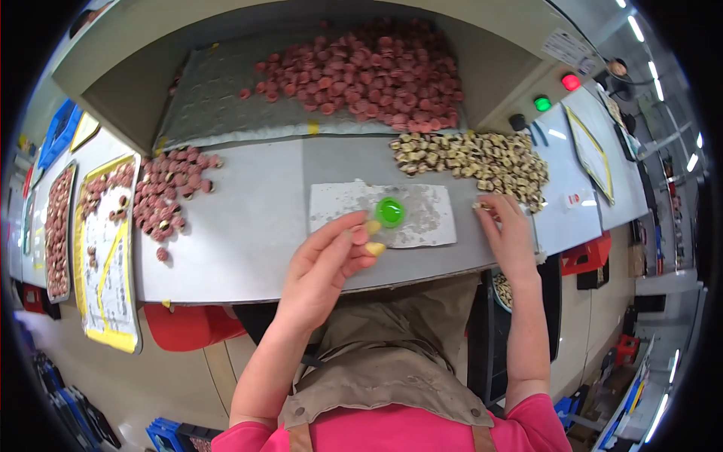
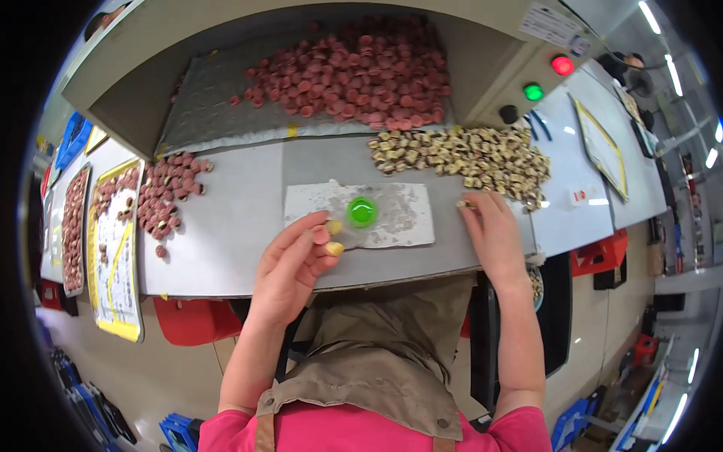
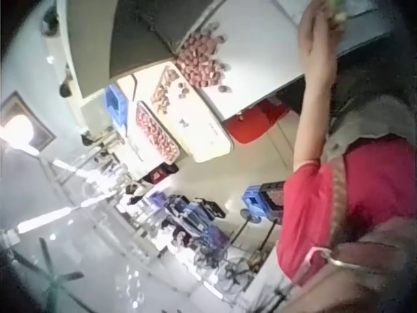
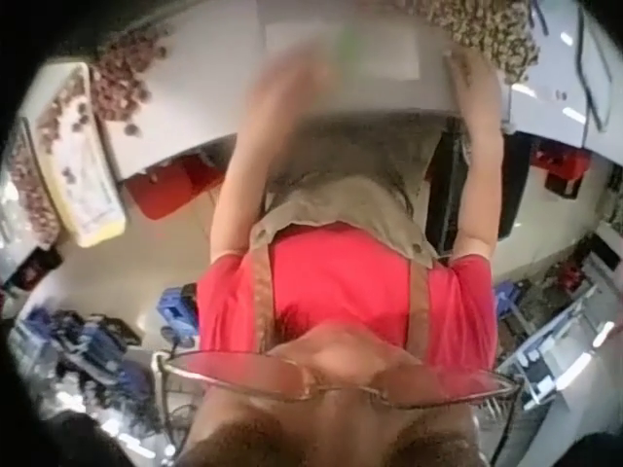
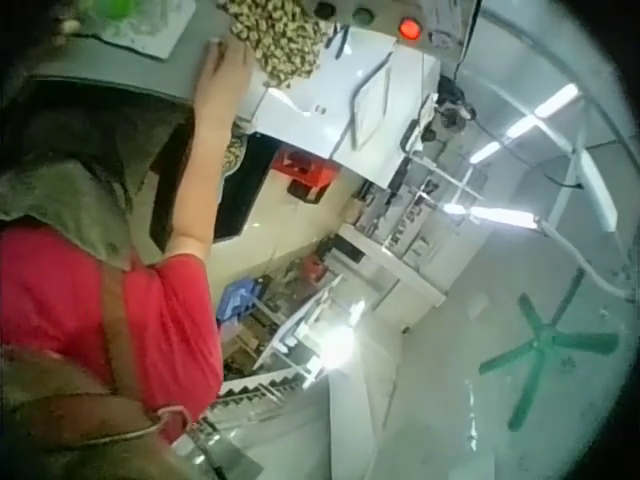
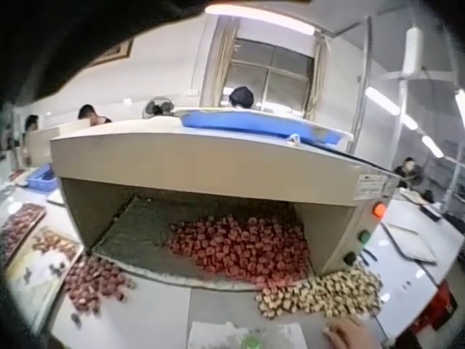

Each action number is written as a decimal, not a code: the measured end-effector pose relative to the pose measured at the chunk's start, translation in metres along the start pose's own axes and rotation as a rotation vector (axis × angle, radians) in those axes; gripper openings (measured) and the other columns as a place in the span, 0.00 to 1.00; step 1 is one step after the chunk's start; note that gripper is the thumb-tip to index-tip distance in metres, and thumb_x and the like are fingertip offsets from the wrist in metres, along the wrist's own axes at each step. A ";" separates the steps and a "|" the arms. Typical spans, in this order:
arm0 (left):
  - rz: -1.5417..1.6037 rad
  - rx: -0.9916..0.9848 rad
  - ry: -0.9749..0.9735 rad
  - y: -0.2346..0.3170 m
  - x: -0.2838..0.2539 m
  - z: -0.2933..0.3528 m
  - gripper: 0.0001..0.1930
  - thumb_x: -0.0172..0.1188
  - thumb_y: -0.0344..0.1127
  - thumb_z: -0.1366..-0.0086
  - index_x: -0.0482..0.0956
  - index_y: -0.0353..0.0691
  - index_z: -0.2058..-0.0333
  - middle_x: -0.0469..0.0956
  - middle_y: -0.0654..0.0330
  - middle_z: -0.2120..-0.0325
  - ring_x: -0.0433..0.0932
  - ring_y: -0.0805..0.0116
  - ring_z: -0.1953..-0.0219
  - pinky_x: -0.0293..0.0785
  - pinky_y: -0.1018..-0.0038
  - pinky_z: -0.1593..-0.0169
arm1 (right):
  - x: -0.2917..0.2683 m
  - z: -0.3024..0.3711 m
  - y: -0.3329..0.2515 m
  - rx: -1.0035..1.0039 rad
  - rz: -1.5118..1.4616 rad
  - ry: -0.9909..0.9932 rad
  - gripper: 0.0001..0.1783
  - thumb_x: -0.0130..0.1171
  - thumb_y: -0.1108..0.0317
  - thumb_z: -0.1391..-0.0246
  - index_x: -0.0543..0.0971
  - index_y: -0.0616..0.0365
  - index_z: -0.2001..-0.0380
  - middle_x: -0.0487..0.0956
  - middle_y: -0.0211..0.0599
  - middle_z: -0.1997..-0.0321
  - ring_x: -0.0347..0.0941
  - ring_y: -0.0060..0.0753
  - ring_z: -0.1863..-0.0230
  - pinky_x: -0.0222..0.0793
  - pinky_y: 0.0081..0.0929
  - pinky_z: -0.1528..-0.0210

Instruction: Assembling small plastic toy components by hand at a factory workbench.

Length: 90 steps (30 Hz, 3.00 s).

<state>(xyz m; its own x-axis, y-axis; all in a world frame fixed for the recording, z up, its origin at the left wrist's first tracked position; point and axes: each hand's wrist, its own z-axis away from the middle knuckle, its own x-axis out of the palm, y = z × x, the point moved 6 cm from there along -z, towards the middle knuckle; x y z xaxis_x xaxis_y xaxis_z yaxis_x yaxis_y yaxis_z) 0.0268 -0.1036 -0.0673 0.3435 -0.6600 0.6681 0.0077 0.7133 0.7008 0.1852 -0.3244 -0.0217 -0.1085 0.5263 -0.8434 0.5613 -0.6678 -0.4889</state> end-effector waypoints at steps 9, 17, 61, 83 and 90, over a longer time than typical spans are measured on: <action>0.033 0.034 -0.056 -0.004 -0.008 0.001 0.18 0.50 0.34 0.31 0.67 0.36 0.45 0.74 0.64 0.59 0.74 0.74 0.58 0.72 0.77 0.52 | 0.004 -0.007 -0.022 0.148 -0.207 -0.059 0.10 0.56 0.74 0.47 0.75 0.63 0.60 0.75 0.38 0.67 0.73 0.32 0.69 0.69 0.24 0.64; -0.034 0.114 -0.054 -0.004 -0.006 -0.001 0.18 0.53 0.31 0.33 0.67 0.37 0.46 0.74 0.64 0.58 0.73 0.74 0.56 0.71 0.75 0.51 | 0.046 -0.022 -0.106 -0.365 -0.148 -0.148 0.11 0.59 0.76 0.51 0.76 0.59 0.62 0.74 0.37 0.66 0.72 0.36 0.65 0.69 0.28 0.63; -0.240 0.003 -0.153 -0.008 0.001 0.002 0.20 0.54 0.32 0.34 0.65 0.35 0.45 0.74 0.59 0.58 0.73 0.72 0.54 0.71 0.75 0.48 | 0.045 0.019 -0.120 -0.362 -0.552 -0.073 0.18 0.61 0.63 0.47 0.73 0.60 0.55 0.73 0.36 0.60 0.70 0.35 0.58 0.66 0.28 0.53; -0.155 -0.129 -0.359 -0.004 0.027 0.005 0.32 0.57 0.41 0.36 0.54 0.37 0.39 0.71 0.57 0.53 0.71 0.68 0.50 0.68 0.71 0.47 | 0.029 0.016 -0.127 -0.580 -0.381 -0.189 0.16 0.66 0.63 0.53 0.78 0.55 0.60 0.74 0.35 0.62 0.70 0.38 0.59 0.67 0.31 0.54; 0.062 -0.198 -0.253 -0.029 0.037 0.013 0.28 0.52 0.42 0.33 0.55 0.39 0.38 0.69 0.58 0.50 0.69 0.68 0.48 0.66 0.68 0.45 | 0.035 0.027 -0.109 -0.414 -0.558 -0.212 0.17 0.63 0.68 0.52 0.75 0.57 0.57 0.75 0.36 0.60 0.70 0.40 0.58 0.66 0.33 0.53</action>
<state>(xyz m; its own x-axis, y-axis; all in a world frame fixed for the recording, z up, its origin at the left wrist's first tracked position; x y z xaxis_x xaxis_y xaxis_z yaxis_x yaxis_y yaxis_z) 0.0270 -0.1511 -0.0596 0.1050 -0.6341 0.7661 0.1854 0.7693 0.6113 0.0978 -0.2471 -0.0036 -0.6024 0.5892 -0.5385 0.6359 -0.0535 -0.7699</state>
